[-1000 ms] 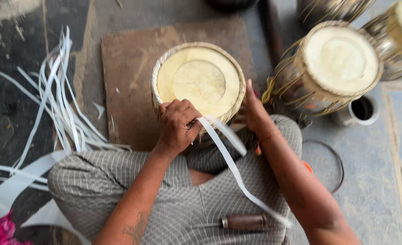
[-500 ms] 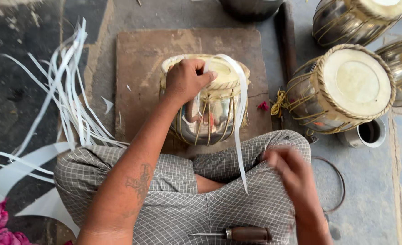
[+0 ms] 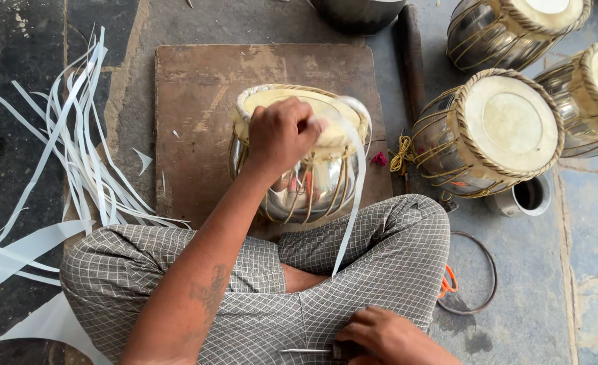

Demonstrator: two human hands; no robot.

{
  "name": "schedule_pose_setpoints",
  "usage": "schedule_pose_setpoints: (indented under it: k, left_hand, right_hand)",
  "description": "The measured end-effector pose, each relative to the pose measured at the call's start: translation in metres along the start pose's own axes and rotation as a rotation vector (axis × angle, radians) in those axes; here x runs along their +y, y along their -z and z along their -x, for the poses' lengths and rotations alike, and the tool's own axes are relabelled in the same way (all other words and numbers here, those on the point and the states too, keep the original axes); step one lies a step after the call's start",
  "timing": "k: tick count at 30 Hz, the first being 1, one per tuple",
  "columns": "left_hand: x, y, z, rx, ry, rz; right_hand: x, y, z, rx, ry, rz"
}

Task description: The person weaves a white strap through the rim of a drum by hand, using a pointed metal tool to lift the braided leather and a mallet to tap the tool into place. They pull the strap through the gaps around the drum while sitting cross-legged on the floor.

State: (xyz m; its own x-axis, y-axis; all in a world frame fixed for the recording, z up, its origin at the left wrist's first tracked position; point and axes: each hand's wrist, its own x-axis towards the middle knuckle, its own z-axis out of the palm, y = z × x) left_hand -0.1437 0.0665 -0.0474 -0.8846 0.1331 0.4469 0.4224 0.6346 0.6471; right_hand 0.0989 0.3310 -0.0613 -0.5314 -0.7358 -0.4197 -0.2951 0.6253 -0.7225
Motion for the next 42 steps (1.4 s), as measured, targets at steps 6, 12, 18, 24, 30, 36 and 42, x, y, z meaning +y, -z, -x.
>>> schedule_pose_setpoints:
  k: [6, 12, 18, 24, 30, 36, 42]
  left_hand:
    - [0.022, 0.004, 0.062, -0.164, -0.191, -0.013]
    - [0.024, 0.015, 0.087, -0.155, -0.22, 0.028]
    - [0.019, 0.015, 0.089, -0.149, -0.222, 0.046]
    - [0.023, 0.015, 0.09, -0.158, -0.19, 0.06]
    - [0.021, 0.018, 0.091, -0.121, -0.187, 0.045]
    - [0.012, 0.011, 0.086, -0.007, -0.089, 0.024]
    - [-0.004, 0.007, 0.056, 0.007, -0.018, -0.005]
  right_hand:
    - [-0.038, 0.091, -0.007, 0.997, -0.095, -0.023]
    - [-0.033, 0.142, -0.075, 0.863, -0.204, -0.127]
    - [-0.026, 0.132, -0.108, 0.597, -0.291, -0.493]
    - [-0.012, 0.129, -0.098, 0.605, -0.257, -0.586]
    - [0.004, 0.121, -0.098, 0.554, -0.209, -0.707]
    - [0.027, 0.155, -0.052, 1.254, 0.385, -1.488]
    - [0.01, 0.087, 0.006, 0.574, -0.088, -0.525]
